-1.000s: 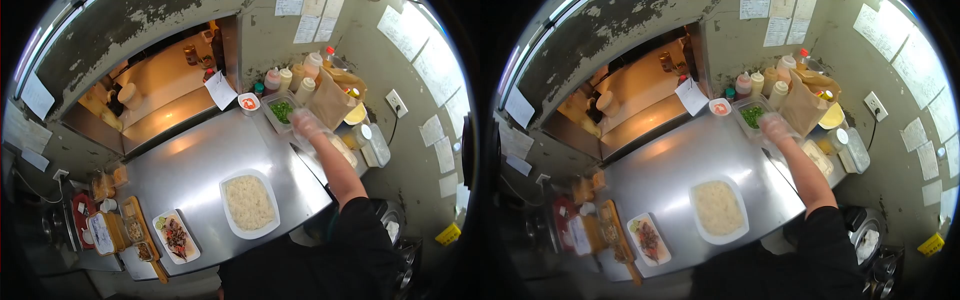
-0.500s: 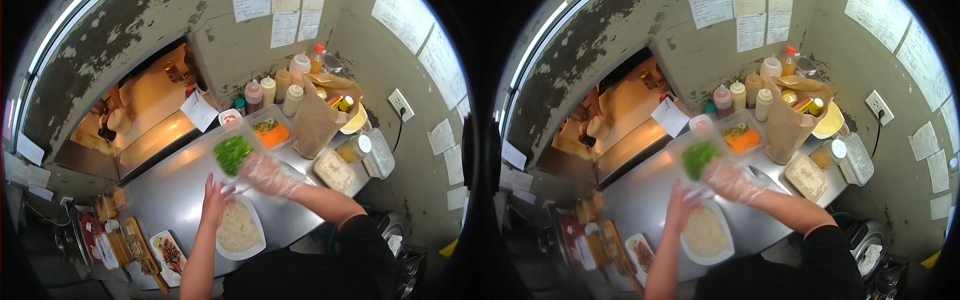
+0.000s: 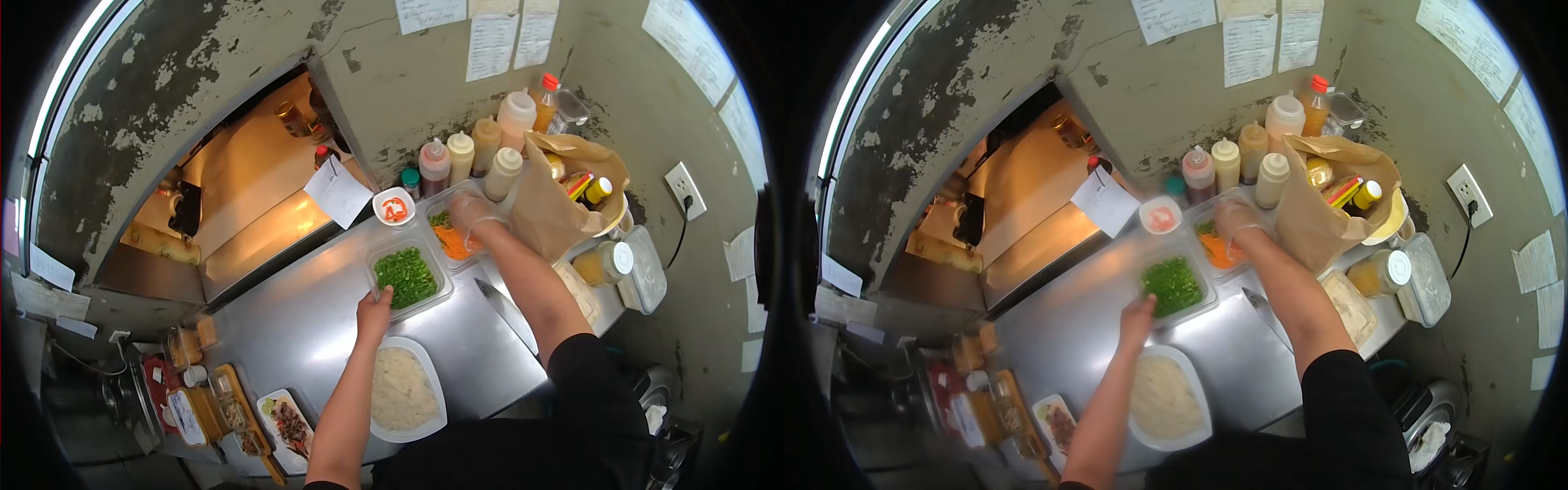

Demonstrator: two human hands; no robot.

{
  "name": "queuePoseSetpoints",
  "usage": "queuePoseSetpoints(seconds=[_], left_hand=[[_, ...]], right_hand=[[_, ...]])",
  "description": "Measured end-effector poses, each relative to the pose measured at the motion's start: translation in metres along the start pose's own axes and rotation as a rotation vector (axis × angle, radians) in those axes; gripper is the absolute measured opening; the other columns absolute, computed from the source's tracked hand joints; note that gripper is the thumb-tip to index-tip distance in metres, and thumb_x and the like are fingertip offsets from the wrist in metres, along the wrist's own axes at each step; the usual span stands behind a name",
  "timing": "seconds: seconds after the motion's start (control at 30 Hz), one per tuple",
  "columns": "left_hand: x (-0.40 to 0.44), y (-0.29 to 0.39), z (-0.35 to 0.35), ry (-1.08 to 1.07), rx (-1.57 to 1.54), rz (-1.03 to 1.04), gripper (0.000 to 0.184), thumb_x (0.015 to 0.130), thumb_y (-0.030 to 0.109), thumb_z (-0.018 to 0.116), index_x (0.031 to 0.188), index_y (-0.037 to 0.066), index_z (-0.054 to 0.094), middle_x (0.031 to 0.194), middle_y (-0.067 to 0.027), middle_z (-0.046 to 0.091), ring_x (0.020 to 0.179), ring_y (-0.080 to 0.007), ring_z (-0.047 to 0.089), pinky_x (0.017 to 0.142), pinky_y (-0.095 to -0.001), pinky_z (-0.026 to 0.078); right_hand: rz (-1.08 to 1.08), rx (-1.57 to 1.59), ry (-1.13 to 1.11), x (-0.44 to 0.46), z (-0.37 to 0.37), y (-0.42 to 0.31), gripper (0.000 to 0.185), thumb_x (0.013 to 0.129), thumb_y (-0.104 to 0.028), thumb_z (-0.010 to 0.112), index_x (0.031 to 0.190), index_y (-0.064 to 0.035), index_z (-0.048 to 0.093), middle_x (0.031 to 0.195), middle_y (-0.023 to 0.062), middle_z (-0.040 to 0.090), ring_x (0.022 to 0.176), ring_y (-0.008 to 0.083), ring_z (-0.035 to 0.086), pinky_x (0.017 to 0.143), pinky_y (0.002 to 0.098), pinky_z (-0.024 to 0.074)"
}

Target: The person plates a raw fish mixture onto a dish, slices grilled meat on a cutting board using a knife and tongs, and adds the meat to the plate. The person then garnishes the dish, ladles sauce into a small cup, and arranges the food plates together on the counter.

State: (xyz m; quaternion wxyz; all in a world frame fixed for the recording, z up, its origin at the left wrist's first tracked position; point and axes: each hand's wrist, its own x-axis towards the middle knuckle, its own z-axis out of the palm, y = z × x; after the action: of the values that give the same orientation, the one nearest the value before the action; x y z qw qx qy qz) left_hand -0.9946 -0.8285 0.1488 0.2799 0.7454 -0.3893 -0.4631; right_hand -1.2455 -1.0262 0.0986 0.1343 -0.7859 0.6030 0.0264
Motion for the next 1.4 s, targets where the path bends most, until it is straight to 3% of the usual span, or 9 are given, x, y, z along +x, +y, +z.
queuePoseSetpoints(seconds=[0.13, 0.27, 0.37, 0.5, 0.57, 0.67, 0.83, 1.0, 1.4], left_hand=[[0.013, -0.011, 0.009, -0.059, 0.261, 0.036, 0.054, 0.090, 0.048, 0.056, 0.108, -0.002, 0.066, 0.105, -0.0277, 0.065, 0.104, -0.0423, 0.060, 0.089, -0.0425, 0.047], [0.017, -0.012, 0.012, -0.018, 0.317, 0.059, 0.067, 0.092, 0.056, 0.046, 0.121, -0.003, 0.057, 0.111, -0.0292, 0.062, 0.108, -0.0432, 0.058, 0.094, -0.0453, 0.045], [0.037, -0.052, 0.010, 0.279, 0.301, 0.129, 0.061, 0.092, 0.049, 0.053, 0.124, -0.003, 0.055, 0.102, -0.0246, 0.066, 0.096, -0.0368, 0.064, 0.086, -0.0413, 0.049], [-0.025, -0.034, -0.061, 0.402, -0.116, 0.383, 0.032, 0.089, 0.011, 0.064, 0.120, 0.003, 0.060, 0.073, 0.0023, 0.051, 0.067, -0.0067, 0.046, 0.060, -0.0218, 0.041], [-0.074, -0.046, -0.100, 0.573, -0.050, 0.436, 0.025, 0.090, 0.005, 0.060, 0.115, 0.003, 0.062, 0.076, 0.0041, 0.049, 0.068, -0.0058, 0.043, 0.060, -0.0207, 0.038], [-0.163, -0.128, -0.164, 0.765, -0.022, 0.284, 0.020, 0.093, 0.006, 0.054, 0.106, -0.006, 0.062, 0.101, -0.0120, 0.064, 0.091, -0.0190, 0.060, 0.085, -0.0302, 0.047], [-0.330, -0.223, -0.198, 1.072, 0.359, -0.180, 0.032, 0.097, 0.032, 0.050, 0.107, 0.005, 0.062, 0.090, -0.0173, 0.066, 0.073, -0.0281, 0.061, 0.062, -0.0400, 0.046], [-0.471, -0.489, -0.161, 0.569, -0.352, -1.151, 0.031, 0.097, 0.032, 0.050, 0.109, 0.005, 0.060, 0.086, -0.0138, 0.066, 0.073, -0.0271, 0.061, 0.062, -0.0406, 0.047], [-0.389, -0.496, -0.081, 0.272, -0.182, -0.800, 0.022, 0.093, 0.020, 0.053, 0.097, 0.001, 0.062, 0.082, -0.0100, 0.064, 0.075, -0.0223, 0.060, 0.067, -0.0365, 0.049]], right_hand=[[-0.172, -0.247, -0.104, 0.004, -0.009, -0.009, 0.021, 0.077, -0.011, 0.060, 0.092, -0.0017, 0.071, 0.093, 0.0190, 0.069, 0.086, 0.0328, 0.067, 0.075, 0.0404, 0.0540], [-0.330, -0.294, -0.009, -0.020, -0.057, -0.018, 0.018, 0.078, -0.012, 0.059, 0.087, -0.0025, 0.072, 0.086, 0.0160, 0.070, 0.084, 0.0298, 0.068, 0.073, 0.0391, 0.0539], [-0.317, -0.324, 0.049, -0.036, -0.074, -0.022, 0.015, 0.077, -0.012, 0.062, 0.082, -0.0043, 0.073, 0.085, 0.0139, 0.070, 0.084, 0.0283, 0.068, 0.071, 0.0371, 0.0537], [-0.135, -0.197, 0.019, -0.024, -0.073, -0.015, 0.016, 0.076, -0.014, 0.063, 0.085, -0.0049, 0.073, 0.088, 0.0154, 0.070, 0.086, 0.0287, 0.068, 0.075, 0.0369, 0.0536], [-0.210, -0.401, -0.076, -0.020, -0.077, -0.011, 0.018, 0.077, -0.015, 0.063, 0.088, -0.0039, 0.073, 0.092, 0.0184, 0.070, 0.089, 0.0297, 0.068, 0.079, 0.0372, 0.0533], [-0.166, -0.328, -0.130, -0.018, -0.078, -0.008, 0.023, 0.084, -0.015, 0.054, 0.093, -0.0007, 0.070, 0.097, 0.0218, 0.067, 0.093, 0.0346, 0.066, 0.081, 0.0401, 0.0527], [0.153, 0.033, -0.054, -0.009, -0.039, -0.024, 0.031, 0.081, -0.023, 0.057, 0.097, -0.0003, 0.070, 0.104, 0.0223, 0.066, 0.098, 0.0331, 0.065, 0.087, 0.0404, 0.0501], [-0.053, -0.164, -0.147, 0.017, 0.002, -0.025, 0.036, 0.081, -0.031, 0.057, 0.098, -0.0021, 0.071, 0.103, 0.0201, 0.067, 0.097, 0.0314, 0.065, 0.086, 0.0408, 0.0491], [0.240, 0.554, 0.343, -0.007, -0.043, 0.023, 0.025, 0.078, -0.029, 0.066, 0.095, -0.0103, 0.071, 0.093, 0.0102, 0.070, 0.085, 0.0223, 0.067, 0.074, 0.0330, 0.0510]])
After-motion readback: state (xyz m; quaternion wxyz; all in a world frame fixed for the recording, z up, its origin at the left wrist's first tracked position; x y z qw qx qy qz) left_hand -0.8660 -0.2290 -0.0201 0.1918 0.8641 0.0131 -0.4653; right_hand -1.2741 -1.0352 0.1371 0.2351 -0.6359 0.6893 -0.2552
